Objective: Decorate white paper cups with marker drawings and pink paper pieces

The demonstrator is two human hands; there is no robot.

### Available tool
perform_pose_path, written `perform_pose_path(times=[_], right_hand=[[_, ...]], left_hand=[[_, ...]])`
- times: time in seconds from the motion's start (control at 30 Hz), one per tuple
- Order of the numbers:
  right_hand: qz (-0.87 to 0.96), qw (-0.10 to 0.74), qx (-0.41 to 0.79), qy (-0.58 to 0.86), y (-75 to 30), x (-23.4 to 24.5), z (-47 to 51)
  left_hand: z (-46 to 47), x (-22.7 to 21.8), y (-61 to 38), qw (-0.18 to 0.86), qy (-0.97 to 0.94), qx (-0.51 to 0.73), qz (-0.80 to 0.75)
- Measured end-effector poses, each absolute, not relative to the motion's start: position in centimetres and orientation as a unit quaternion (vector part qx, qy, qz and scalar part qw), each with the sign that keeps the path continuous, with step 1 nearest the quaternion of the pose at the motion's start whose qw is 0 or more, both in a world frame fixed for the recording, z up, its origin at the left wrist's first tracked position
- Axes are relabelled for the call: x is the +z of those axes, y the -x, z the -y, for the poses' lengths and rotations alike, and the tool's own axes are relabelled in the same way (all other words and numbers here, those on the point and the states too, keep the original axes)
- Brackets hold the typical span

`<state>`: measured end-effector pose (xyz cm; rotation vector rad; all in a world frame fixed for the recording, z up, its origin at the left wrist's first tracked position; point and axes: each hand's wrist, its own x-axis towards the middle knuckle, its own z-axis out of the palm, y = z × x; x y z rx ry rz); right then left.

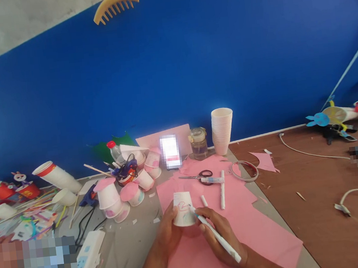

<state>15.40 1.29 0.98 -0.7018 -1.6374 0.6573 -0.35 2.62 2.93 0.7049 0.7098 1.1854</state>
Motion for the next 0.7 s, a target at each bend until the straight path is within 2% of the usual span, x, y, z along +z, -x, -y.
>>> perform_pose_path(times=[0.7], right_hand=[[0.702, 0.579, 0.263, 0.320, -15.36, 1.20, -1.46]], left_hand=[[-2.61, 2.86, 0.32, 0.715, -0.321, 0.532, -0.321]])
